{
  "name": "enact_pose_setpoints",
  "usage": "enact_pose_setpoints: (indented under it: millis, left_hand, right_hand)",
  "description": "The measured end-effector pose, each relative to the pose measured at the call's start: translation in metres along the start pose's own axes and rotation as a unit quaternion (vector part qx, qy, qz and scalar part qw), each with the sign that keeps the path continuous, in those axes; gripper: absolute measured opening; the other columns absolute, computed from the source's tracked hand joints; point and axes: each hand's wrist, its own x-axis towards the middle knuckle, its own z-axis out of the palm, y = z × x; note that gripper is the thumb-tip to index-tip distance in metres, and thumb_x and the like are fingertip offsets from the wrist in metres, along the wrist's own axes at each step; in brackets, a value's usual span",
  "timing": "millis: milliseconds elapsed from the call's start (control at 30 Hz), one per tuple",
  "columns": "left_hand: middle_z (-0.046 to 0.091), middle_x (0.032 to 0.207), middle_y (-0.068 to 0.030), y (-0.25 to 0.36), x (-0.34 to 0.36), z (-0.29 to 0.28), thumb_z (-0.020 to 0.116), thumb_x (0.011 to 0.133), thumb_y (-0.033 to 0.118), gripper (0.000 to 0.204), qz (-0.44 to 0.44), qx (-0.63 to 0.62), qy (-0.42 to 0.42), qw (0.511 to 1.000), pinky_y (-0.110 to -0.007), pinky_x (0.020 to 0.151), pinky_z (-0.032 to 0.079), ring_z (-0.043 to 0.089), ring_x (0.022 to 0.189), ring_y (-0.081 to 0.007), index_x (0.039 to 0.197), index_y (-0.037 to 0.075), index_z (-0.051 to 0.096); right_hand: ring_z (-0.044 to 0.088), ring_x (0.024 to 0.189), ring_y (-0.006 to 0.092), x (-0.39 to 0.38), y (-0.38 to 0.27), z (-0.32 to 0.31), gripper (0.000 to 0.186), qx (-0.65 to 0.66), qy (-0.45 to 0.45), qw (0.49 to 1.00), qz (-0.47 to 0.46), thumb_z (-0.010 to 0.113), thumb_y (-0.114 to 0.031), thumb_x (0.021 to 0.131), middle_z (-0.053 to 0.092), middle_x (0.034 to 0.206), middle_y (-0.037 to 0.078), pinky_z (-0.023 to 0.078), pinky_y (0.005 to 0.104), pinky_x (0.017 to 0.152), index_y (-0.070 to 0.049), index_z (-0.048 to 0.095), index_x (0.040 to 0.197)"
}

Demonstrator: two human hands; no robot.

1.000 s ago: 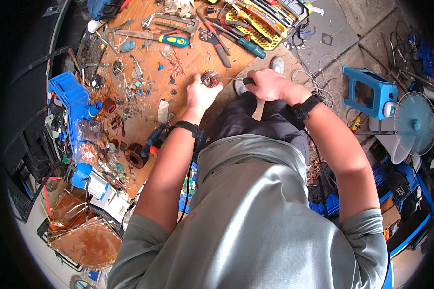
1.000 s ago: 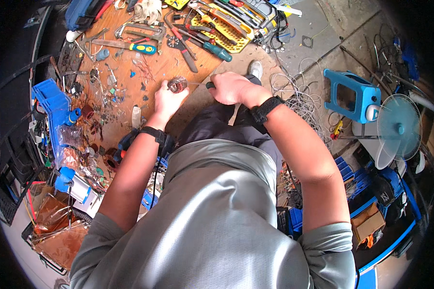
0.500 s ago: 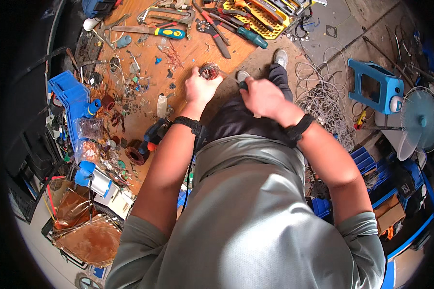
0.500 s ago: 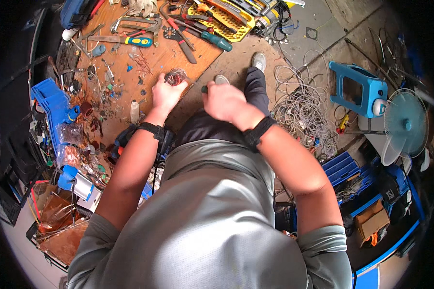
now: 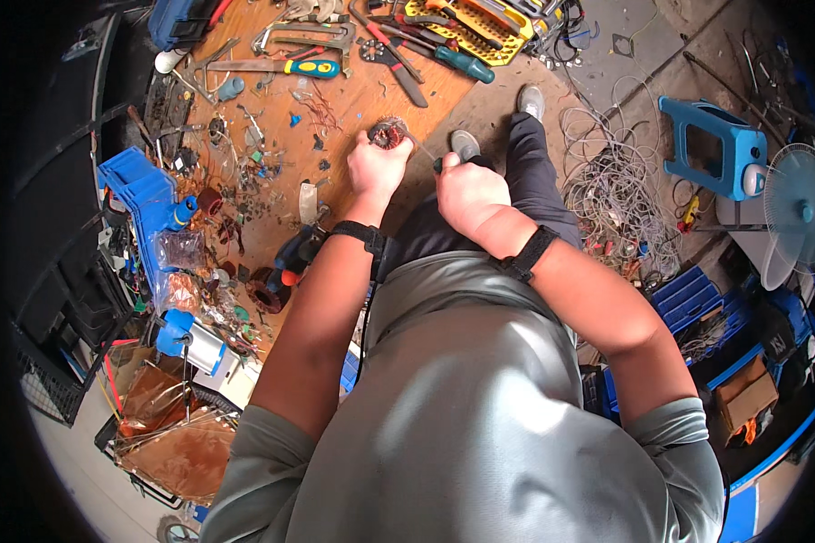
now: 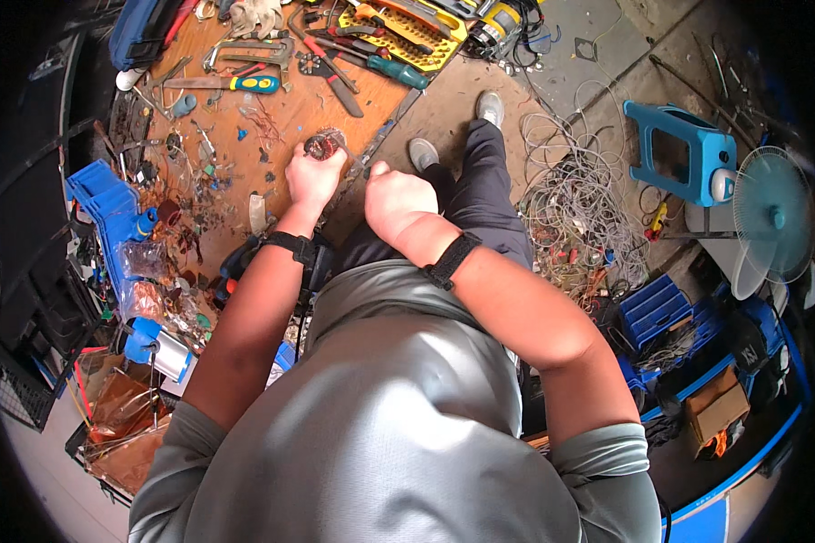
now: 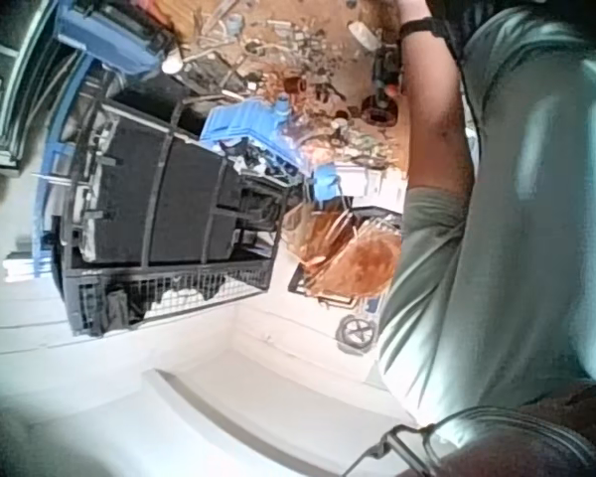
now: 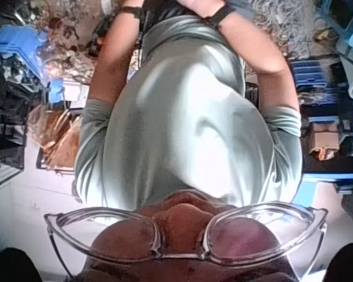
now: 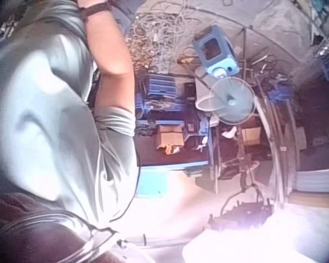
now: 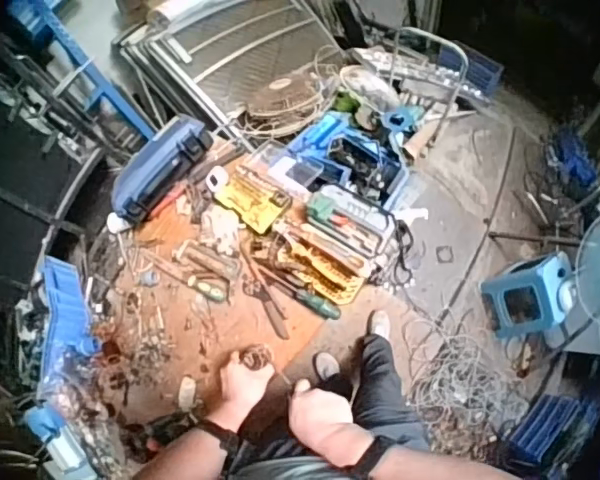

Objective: Cutting and manipulating copper windings on an electric motor stator using pliers.

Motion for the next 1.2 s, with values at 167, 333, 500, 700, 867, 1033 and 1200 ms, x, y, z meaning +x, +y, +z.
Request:
enact_pose_setpoints:
  millis: [167,333,500,700,867,1033,1200]
  left_hand:
    - [0.069,0.103,-0.0309,-0.017,0.005,0.005,0.082,0.063,0.048,0.077,0.018,-0.001,0.013,1.0,-0.047,0.091,0.054,0.068,0.103,-0.0415,0.114,-0.006,0.063]
    - [0.069,0.105,-0.031,-0.013,0.003,0.006,0.084,0.063,0.047,0.078,0.012,-0.038,-0.001,0.999,-0.046,0.092,0.054,0.068,0.104,-0.041,0.115,-0.008,0.062]
    - [0.071,0.102,-0.0283,-0.003,-0.001,0.002,0.085,0.062,0.046,0.074,-0.007,-0.008,-0.001,1.0,-0.047,0.09,0.054,0.069,0.101,-0.0416,0.112,-0.004,0.063]
    - [0.071,0.1,-0.028,-0.013,0.0,0.003,0.084,0.062,0.048,0.072,0.003,0.011,0.0,1.0,-0.047,0.089,0.054,0.069,0.1,-0.042,0.109,-0.002,0.062]
    - [0.073,0.098,-0.0221,-0.009,0.001,-0.001,0.085,0.066,0.041,0.061,0.014,0.0,-0.003,1.0,-0.043,0.087,0.055,0.071,0.096,-0.0346,0.104,-0.001,0.063]
    - [0.075,0.096,-0.0168,0.0,-0.002,-0.003,0.086,0.069,0.035,0.052,0.016,0.005,0.005,1.0,-0.039,0.086,0.055,0.073,0.093,-0.0269,0.101,0.0,0.064]
    - [0.074,0.098,-0.019,-0.003,-0.001,-0.004,0.085,0.068,0.039,0.054,0.006,0.018,-0.001,1.0,-0.039,0.087,0.055,0.073,0.096,-0.0287,0.101,0.001,0.064]
  right_hand:
    - [0.07,0.1,0.0379,0.017,0.019,-0.024,0.04,0.0,-0.015,0.998,-0.059,0.053,-0.028,0.094,0.071,0.105,0.024,0.055,0.0482,0.088,0.003,0.062,0.118]
    - [0.068,0.099,0.0421,0.044,0.049,-0.021,0.041,0.048,0.021,0.988,-0.144,0.056,-0.034,0.093,0.071,0.1,0.026,0.054,0.0513,0.088,0.002,0.066,0.112]
    - [0.07,0.094,0.0404,0.015,0.016,0.005,0.032,0.015,0.003,0.998,-0.055,0.048,-0.024,0.097,0.071,0.097,0.025,0.055,0.0499,0.082,0.003,0.055,0.112]
    - [0.07,0.097,0.0407,0.011,0.015,0.008,0.035,0.04,-0.012,0.999,-0.035,0.048,-0.026,0.097,0.071,0.099,0.026,0.055,0.0499,0.085,0.004,0.055,0.114]
    - [0.068,0.101,0.0415,0.003,0.028,-0.036,0.043,0.047,-0.039,0.996,-0.059,0.051,-0.032,0.096,0.071,0.102,0.026,0.054,0.049,0.09,0.005,0.069,0.103]
    - [0.067,0.105,0.0396,0.012,0.02,-0.034,0.042,0.009,-0.048,0.999,-0.023,0.051,-0.033,0.095,0.071,0.105,0.025,0.053,0.0469,0.094,0.003,0.072,0.105]
    - [0.066,0.109,0.0382,0.021,0.02,-0.041,0.042,0.005,-0.05,0.998,-0.024,0.05,-0.033,0.095,0.07,0.11,0.024,0.052,0.046,0.096,0.002,0.072,0.107]
